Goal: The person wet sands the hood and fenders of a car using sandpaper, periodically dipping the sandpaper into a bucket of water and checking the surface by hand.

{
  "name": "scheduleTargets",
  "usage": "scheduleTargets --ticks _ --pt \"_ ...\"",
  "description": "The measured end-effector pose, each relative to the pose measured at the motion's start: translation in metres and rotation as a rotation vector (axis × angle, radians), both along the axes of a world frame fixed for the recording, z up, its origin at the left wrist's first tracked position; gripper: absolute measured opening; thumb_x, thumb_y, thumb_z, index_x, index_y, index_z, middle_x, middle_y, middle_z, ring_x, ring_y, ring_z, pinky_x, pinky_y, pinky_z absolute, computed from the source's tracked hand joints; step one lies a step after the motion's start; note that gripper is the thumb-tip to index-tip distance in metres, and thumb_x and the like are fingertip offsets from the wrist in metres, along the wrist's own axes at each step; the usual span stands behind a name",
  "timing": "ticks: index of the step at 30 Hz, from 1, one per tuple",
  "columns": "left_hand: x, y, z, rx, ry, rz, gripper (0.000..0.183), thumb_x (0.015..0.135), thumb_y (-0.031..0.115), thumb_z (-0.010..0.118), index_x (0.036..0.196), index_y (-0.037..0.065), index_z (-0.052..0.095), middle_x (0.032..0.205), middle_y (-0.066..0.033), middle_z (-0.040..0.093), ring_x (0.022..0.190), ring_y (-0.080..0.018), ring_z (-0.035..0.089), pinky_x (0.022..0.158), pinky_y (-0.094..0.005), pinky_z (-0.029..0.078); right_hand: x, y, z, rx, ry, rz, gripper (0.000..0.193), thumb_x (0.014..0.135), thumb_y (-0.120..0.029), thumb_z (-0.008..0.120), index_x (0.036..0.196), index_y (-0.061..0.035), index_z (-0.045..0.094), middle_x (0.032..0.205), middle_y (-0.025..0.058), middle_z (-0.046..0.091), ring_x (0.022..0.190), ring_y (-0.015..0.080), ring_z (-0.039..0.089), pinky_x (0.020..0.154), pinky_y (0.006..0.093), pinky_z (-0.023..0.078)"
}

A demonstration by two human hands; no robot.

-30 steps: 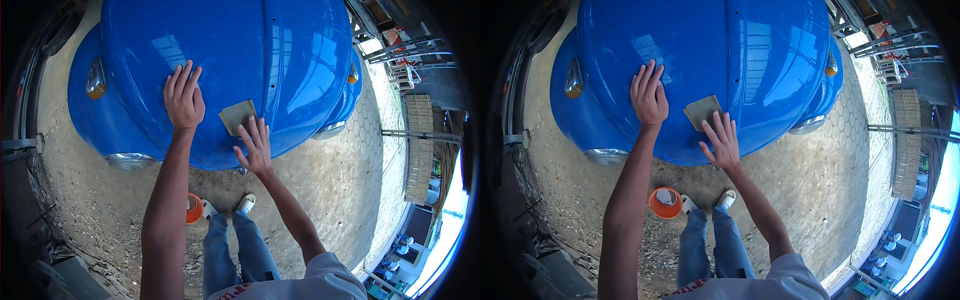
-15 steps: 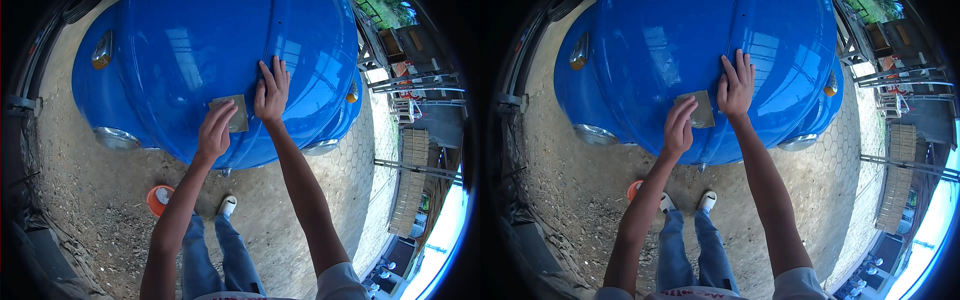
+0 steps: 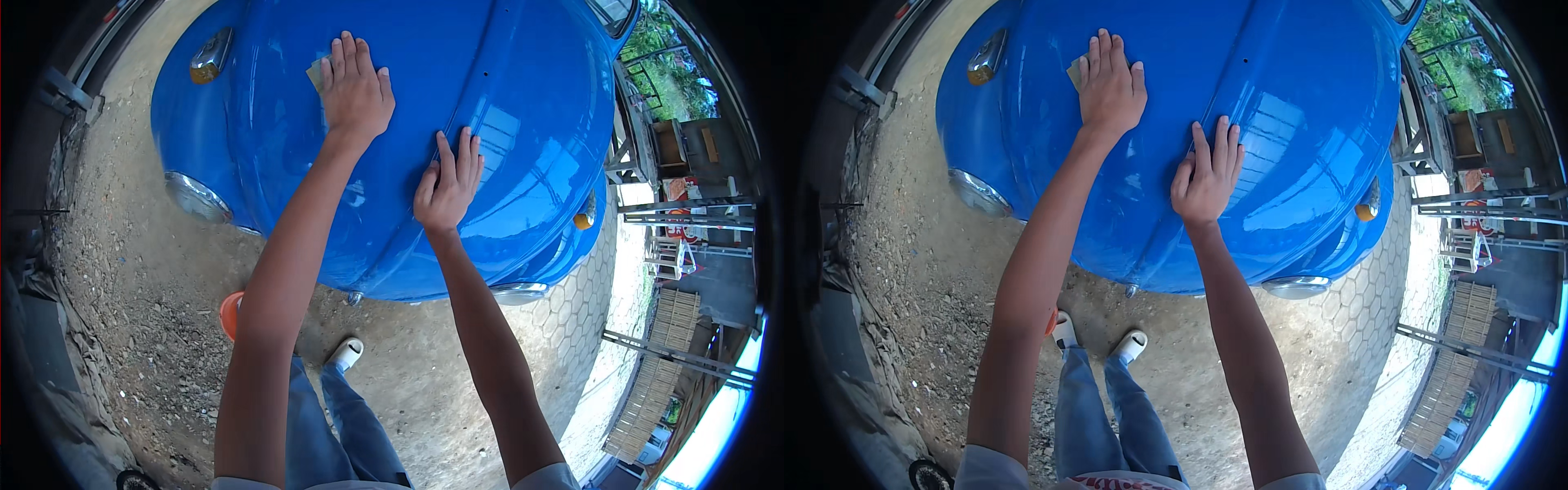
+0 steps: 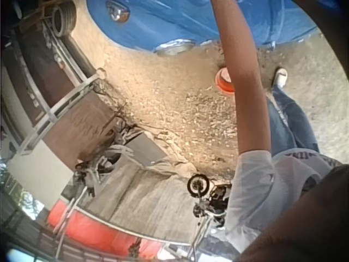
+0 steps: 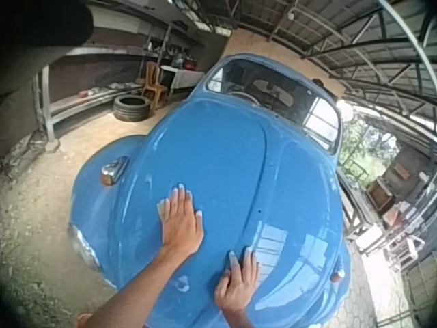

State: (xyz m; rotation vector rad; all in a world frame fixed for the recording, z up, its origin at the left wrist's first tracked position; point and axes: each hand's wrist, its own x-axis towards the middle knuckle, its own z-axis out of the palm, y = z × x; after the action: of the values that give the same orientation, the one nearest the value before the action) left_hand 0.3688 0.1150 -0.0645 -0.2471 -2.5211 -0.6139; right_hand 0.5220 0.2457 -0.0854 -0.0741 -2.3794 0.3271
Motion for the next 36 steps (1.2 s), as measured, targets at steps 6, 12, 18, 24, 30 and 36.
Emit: scheduleTargets --ticks 6,12,18,24,30,36 --pt "0.017 0.001 -0.010 0.189 0.069 -0.081 0.066 0.105 0.037 0.040 0.156 -0.004 0.028 0.164 -0.0215 0.025 0.154 -0.0349 0.020 0.125 -0.0508 0.014 -0.006 0.000 0.001 -0.007 -0.004 0.012 0.048 0.089 -0.014 0.049 0.135 -0.0093 0.063 0.155 0.0229 0.043 0.146 0.0441 0.034 0.119 0.0578 0.023" --pt "0.131 -0.036 -0.076 0.258 -0.085 -0.115 0.070 0.106 0.041 0.036 0.157 -0.006 0.024 0.165 -0.0235 0.023 0.155 -0.0381 0.016 0.124 -0.0527 0.011 -0.001 0.006 0.005 0.039 -0.016 -0.012 0.049 0.089 -0.014 0.050 0.136 -0.0072 0.062 0.156 0.0236 0.041 0.147 0.0438 0.033 0.119 0.0586 0.021" --pt "0.189 -0.084 -0.156 0.298 -0.095 -0.061 0.071 0.108 0.046 0.028 0.157 -0.005 0.024 0.165 -0.0246 0.021 0.155 -0.0398 0.013 0.124 -0.0549 0.008 0.001 -0.001 -0.003 0.051 -0.004 0.019 0.049 0.089 -0.016 0.050 0.136 -0.0067 0.062 0.156 0.0238 0.041 0.147 0.0445 0.032 0.119 0.0586 0.020" --pt "0.026 -0.115 -0.058 0.371 -0.036 0.228 0.073 0.107 0.043 0.033 0.157 -0.008 0.019 0.166 -0.0259 0.016 0.156 -0.0356 0.010 0.125 -0.0527 0.008 -0.009 -0.001 0.008 0.108 0.005 0.034 0.049 0.092 -0.022 0.050 0.140 -0.0131 0.060 0.157 0.0195 0.040 0.148 0.0444 0.029 0.119 0.0590 0.018" --pt "0.132 -0.062 -0.096 0.432 -0.184 0.081 0.076 0.106 0.044 0.034 0.157 -0.008 0.013 0.166 -0.0256 0.009 0.156 -0.0376 0.007 0.126 -0.0518 0.008 -0.010 0.006 0.003 0.442 -0.169 0.028 0.062 0.096 -0.035 0.048 0.153 -0.0094 0.043 0.162 0.0262 0.026 0.149 0.0510 0.019 0.117 0.0673 0.012" --pt "0.141 -0.093 -0.103 0.305 -0.222 -0.116 0.067 0.108 0.037 0.031 0.160 -0.002 0.014 0.168 -0.0189 0.012 0.156 -0.0353 0.009 0.126 -0.0500 0.011 -0.060 -0.003 0.028 0.548 -0.317 0.214 0.087 0.096 -0.062 0.046 0.161 -0.0103 0.022 0.165 0.0279 0.014 0.150 0.0533 0.010 0.117 0.0695 0.008"
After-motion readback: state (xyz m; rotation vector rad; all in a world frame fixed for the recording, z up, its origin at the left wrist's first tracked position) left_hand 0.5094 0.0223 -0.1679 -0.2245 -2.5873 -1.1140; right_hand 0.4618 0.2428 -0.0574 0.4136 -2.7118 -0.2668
